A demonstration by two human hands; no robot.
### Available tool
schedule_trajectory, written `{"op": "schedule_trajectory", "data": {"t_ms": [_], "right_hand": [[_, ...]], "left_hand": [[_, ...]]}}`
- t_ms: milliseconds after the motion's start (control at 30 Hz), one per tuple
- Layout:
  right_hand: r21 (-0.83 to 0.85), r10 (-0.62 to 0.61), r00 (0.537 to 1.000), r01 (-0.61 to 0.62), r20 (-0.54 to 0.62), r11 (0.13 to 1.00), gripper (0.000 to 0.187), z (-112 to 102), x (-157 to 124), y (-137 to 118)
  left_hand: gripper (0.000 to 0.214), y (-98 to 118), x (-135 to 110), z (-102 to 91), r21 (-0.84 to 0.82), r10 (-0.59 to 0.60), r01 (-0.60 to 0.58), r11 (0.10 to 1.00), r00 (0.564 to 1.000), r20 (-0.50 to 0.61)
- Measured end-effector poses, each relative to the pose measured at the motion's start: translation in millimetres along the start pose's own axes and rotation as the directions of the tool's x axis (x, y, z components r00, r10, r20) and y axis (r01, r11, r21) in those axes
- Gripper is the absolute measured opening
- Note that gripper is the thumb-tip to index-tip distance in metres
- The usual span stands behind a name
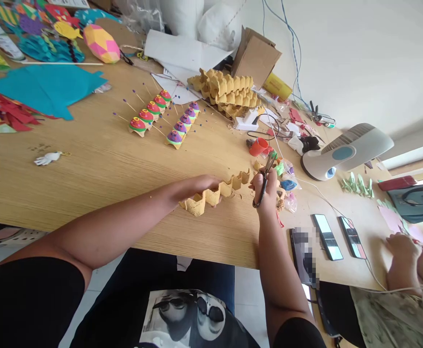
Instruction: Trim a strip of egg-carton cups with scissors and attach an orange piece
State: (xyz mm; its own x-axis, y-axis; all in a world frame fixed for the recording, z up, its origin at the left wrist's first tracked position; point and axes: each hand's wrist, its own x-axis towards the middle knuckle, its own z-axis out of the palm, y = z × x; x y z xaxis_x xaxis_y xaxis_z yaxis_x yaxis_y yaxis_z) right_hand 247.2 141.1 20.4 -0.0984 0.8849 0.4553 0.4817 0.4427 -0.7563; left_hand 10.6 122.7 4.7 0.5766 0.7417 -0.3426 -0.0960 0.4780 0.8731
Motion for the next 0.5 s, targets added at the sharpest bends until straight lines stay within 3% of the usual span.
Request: {"op": "schedule_trajectory", "data": {"t_ms": [167, 333, 400, 500], "right_hand": [[-0.034, -0.028, 0.999, 0.026, -0.042, 0.999, 0.04, 10, -8, 9], [-0.266, -0.145, 0.984, 0.168, 0.102, 0.949, 0.052, 20, -19, -7], [-0.267, -0.101, 0.99, 0.123, 0.096, 0.956, 0.047, 20, -18, -7], [-0.204, 0.038, 0.999, -0.039, -0.011, 0.978, 0.036, 16, -12, 2]], "left_hand": [[0.034, 1, 2, -0.1, 0.017, -0.046, 0.046, 0.999, 0.998, 0.034], [0.039, 2, 2, 1.0, -0.033, -0.087, 0.086, 0.996, 0.996, -0.008], [0.037, 4, 0, 2.0, -0.024, -0.088, 0.088, 0.996, 0.996, -0.005], [0.029, 5, -2, 3.1, 0.001, -0.07, 0.07, 0.998, 0.997, 0.029]]}}
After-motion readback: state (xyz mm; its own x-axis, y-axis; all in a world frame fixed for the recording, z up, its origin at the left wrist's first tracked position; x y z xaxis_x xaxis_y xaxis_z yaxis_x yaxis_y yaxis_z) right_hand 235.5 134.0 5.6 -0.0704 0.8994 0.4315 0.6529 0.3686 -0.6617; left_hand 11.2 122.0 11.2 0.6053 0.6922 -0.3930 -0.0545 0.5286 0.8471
